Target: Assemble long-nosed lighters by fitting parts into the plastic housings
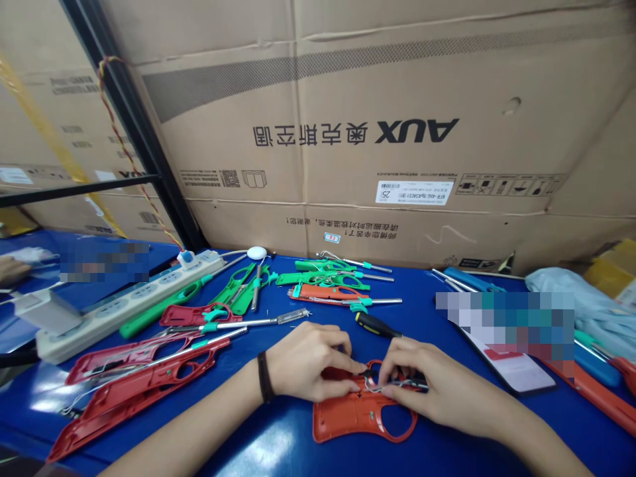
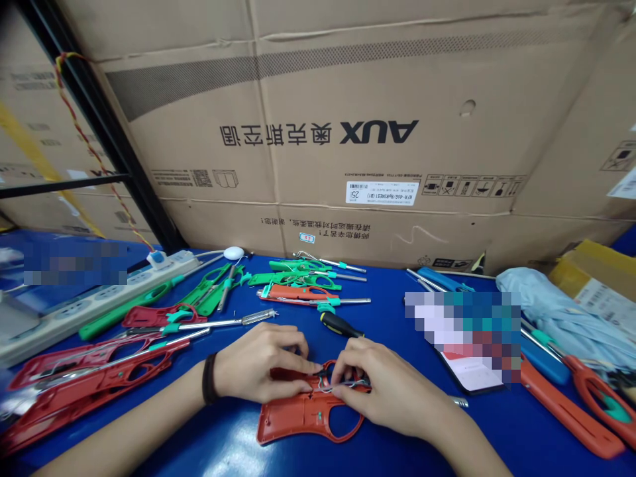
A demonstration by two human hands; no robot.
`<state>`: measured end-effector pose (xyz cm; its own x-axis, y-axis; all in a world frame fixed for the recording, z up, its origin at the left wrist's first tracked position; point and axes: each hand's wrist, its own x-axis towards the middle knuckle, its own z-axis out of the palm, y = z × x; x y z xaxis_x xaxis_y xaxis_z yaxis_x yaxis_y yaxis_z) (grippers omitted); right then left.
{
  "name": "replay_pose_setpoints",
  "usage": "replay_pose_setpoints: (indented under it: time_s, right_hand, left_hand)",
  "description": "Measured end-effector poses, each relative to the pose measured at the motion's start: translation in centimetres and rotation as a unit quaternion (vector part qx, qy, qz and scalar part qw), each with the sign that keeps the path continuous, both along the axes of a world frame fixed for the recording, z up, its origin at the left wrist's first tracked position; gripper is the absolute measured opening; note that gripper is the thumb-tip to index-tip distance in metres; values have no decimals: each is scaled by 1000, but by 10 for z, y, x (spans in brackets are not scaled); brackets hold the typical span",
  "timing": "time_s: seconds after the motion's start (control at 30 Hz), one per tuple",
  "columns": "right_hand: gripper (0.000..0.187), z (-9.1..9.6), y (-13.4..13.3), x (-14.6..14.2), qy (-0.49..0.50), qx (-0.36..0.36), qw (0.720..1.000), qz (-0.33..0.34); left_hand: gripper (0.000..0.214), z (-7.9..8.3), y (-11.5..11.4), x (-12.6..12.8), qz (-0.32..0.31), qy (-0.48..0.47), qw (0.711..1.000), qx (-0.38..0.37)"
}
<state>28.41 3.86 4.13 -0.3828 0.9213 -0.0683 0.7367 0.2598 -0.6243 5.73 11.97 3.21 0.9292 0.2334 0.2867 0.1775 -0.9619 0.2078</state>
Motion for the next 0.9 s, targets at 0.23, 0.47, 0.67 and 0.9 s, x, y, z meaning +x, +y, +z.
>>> replay_pose_setpoints:
  time_s: [0.23,0.47,0.67,0.9]
  right_hand:
    - [8,-3,-1,-5,4,-5,1000,-8]
    - [12,-2,-1,-7,9,-13,1000,-3]
    - [10,0,-1,-7,8,-18,1000,1]
    - [11,0,-1,-7,7,-18,1000,3]
  left_hand:
    - [25,0,0,-1,3,4,1000,3]
    - [25,-1,-1,-1,7,9,1000,3]
    - [25,-1,-1,-1,7,11,1000,2]
    - [25,0,-1,-1,10,10,1000,0]
